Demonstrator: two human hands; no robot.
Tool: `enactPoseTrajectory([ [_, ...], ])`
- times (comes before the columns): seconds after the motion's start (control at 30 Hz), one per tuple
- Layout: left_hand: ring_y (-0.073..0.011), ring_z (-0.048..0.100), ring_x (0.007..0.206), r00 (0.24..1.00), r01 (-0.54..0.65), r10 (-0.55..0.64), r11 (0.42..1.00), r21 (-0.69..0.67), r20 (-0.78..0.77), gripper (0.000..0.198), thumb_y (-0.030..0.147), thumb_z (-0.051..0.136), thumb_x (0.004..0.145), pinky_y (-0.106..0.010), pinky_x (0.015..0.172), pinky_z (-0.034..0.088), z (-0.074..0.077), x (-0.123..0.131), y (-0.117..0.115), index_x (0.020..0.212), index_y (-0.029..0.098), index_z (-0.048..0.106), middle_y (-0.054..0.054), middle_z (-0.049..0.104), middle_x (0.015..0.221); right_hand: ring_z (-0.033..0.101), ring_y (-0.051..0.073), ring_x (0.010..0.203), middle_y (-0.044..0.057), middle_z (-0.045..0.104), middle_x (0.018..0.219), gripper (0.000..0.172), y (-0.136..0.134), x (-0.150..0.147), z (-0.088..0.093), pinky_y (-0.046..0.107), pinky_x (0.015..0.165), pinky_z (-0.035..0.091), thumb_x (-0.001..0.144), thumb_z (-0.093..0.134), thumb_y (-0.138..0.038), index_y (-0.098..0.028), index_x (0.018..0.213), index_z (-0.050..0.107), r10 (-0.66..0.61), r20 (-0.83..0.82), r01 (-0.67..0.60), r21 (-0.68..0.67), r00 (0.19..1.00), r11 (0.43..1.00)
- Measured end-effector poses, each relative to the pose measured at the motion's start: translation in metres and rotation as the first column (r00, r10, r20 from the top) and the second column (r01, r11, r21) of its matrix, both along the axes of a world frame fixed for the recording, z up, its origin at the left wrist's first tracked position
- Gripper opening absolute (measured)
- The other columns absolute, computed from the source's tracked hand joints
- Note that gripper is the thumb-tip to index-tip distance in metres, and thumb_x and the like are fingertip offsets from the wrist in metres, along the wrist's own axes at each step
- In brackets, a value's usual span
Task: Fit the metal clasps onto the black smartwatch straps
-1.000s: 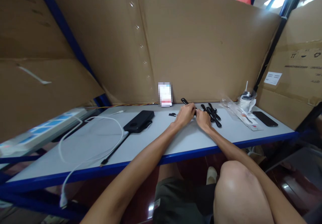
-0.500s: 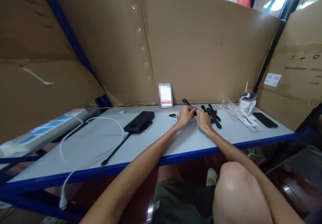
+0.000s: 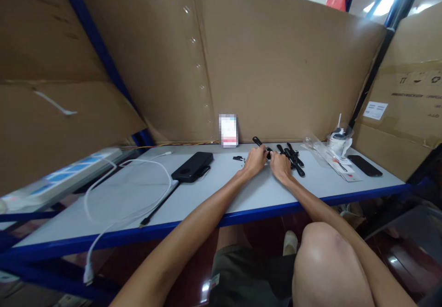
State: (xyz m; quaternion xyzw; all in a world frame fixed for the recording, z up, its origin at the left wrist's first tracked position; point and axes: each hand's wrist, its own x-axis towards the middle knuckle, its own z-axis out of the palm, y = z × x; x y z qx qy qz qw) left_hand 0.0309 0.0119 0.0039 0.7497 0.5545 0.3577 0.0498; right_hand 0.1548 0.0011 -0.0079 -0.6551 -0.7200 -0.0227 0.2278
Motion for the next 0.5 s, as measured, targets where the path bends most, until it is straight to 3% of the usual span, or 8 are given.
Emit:
enactPoseTrajectory([
  [0.17,-0.0193,0.063,0.072,1.000,0.004,-0.003,1.000,0.012,-0.031,0.013,0.022,0.048,0.094,-0.026,0.067,0.039,-0.0029,-0.0017,0.0000,0.100,0.019,0.059,-0.006,0.068,0.076,0.071,0.026,0.095,0.016,0.074,0.098,0.049,-0.0007,0.0002,0.0019,0.032,0.082,0.049,0.104,0.025,-0.037,-0.016,0.114,0.068,0.000,-0.013,0.000,-0.019,1.000,1.000],
  [0.33,-0.0209,0.065,0.080,0.996,-0.015,0.021,0.997,0.069,-0.083,0.016,0.023,0.046,0.095,-0.027,0.070,0.039,-0.0045,-0.0047,0.0027,0.102,0.019,0.060,-0.009,0.070,0.088,0.070,0.026,0.097,0.017,0.073,0.099,0.049,0.0001,-0.0006,-0.0006,0.034,0.085,0.048,0.104,0.024,-0.037,-0.017,0.116,0.068,0.023,-0.012,-0.023,-0.023,1.000,0.999],
  [0.5,-0.0226,0.065,0.079,0.987,0.016,-0.003,0.997,0.079,-0.163,0.016,0.023,0.045,0.095,-0.028,0.068,0.036,-0.0064,-0.0092,0.0066,0.101,0.019,0.059,-0.010,0.071,0.086,0.070,0.025,0.097,0.017,0.073,0.099,0.049,0.0022,-0.0004,-0.0045,0.032,0.085,0.047,0.104,0.026,-0.038,-0.016,0.115,0.068,0.024,-0.033,-0.025,-0.020,0.999,0.999],
])
